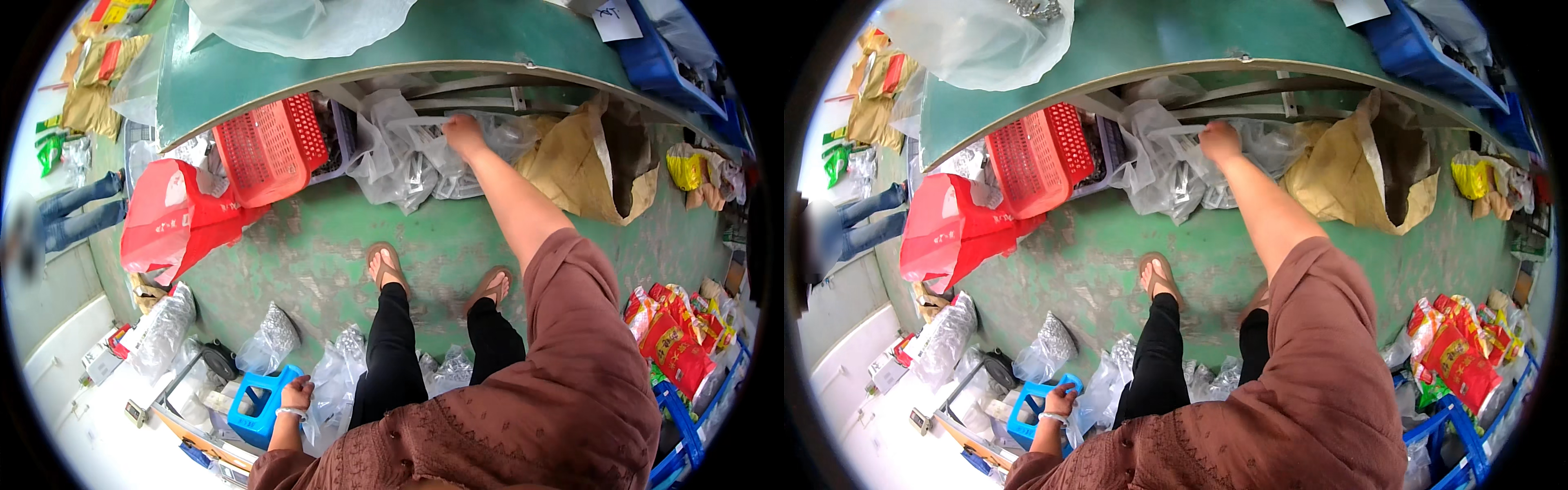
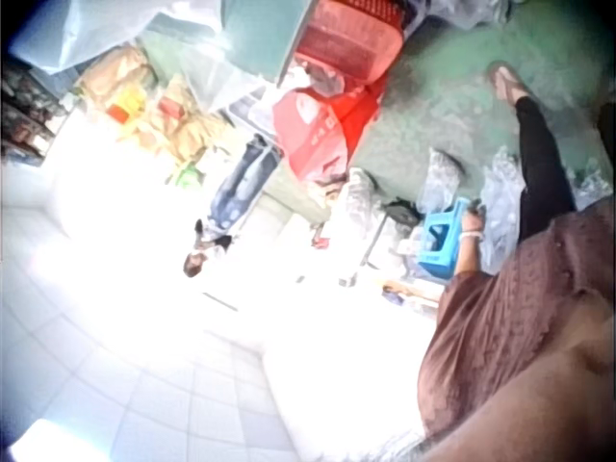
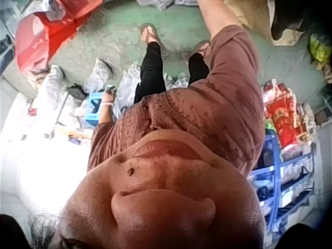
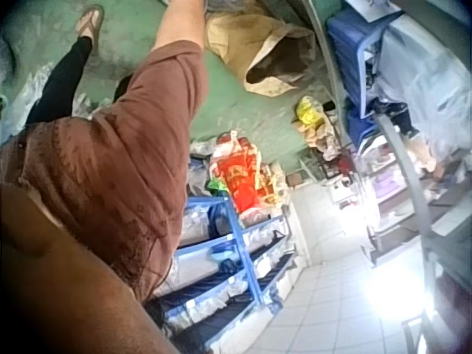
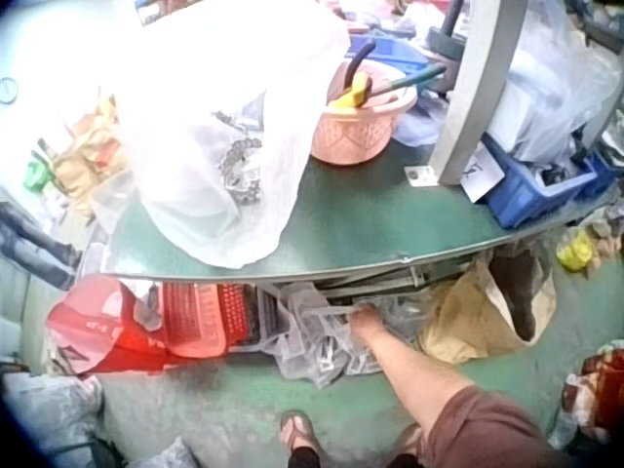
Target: The person picks up small metal components from a bin and places them into a plastic bag. They then walk to another table and place the bagged components on the table. The person continues to handle and organize various small metal parts and plastic bags.
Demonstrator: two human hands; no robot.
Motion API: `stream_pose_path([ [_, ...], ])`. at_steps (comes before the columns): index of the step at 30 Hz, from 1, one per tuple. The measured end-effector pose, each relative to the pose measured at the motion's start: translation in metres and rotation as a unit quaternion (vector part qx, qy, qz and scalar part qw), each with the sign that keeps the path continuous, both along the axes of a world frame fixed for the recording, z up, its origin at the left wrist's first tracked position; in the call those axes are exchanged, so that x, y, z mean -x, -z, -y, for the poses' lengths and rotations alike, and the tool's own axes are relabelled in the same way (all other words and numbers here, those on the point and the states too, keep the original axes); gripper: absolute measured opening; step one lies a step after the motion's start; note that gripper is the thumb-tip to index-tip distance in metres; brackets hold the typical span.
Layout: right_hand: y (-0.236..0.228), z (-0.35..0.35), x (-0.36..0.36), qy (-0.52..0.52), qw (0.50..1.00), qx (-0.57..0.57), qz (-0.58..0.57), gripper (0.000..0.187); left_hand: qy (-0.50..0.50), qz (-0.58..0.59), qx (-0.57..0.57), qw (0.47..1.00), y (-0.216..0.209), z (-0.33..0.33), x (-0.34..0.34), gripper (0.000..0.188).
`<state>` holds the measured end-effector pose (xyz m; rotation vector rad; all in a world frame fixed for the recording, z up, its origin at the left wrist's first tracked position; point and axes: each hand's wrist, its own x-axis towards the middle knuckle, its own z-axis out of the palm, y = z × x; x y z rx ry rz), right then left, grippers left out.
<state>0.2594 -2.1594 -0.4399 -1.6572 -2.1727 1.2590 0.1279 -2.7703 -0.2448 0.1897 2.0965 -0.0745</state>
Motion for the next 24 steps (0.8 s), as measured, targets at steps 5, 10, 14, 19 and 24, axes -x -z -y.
stream_pose_path([
  [5, 0.019, -0.012, 0.004, -0.024, 0.999, -0.025, 0.021, 0.02, -0.014, 0.003, 0.022, 1.0, 0.0, -0.015, -0.003, 0.03],
  [10, 0.094, 0.015, -0.024, -0.096, 0.974, -0.055, 0.199, 0.023, -0.035, -0.013, 0.006, 0.999, 0.003, -0.02, -0.002, 0.03],
  [14, 0.071, 0.034, -0.024, -0.07, 0.983, 0.026, 0.165, 0.025, -0.05, -0.013, 0.011, 0.999, 0.004, 0.0, -0.009, 0.029],
  [19, 0.076, 0.032, -0.033, -0.089, 0.98, 0.033, 0.175, 0.026, -0.065, -0.004, 0.014, 0.998, 0.023, 0.022, -0.015, 0.027],
  [24, 0.11, 0.048, -0.058, -0.111, 0.97, 0.047, 0.21, 0.028, -0.112, -0.011, 0.007, 0.994, 0.022, 0.002, -0.014, 0.027],
])
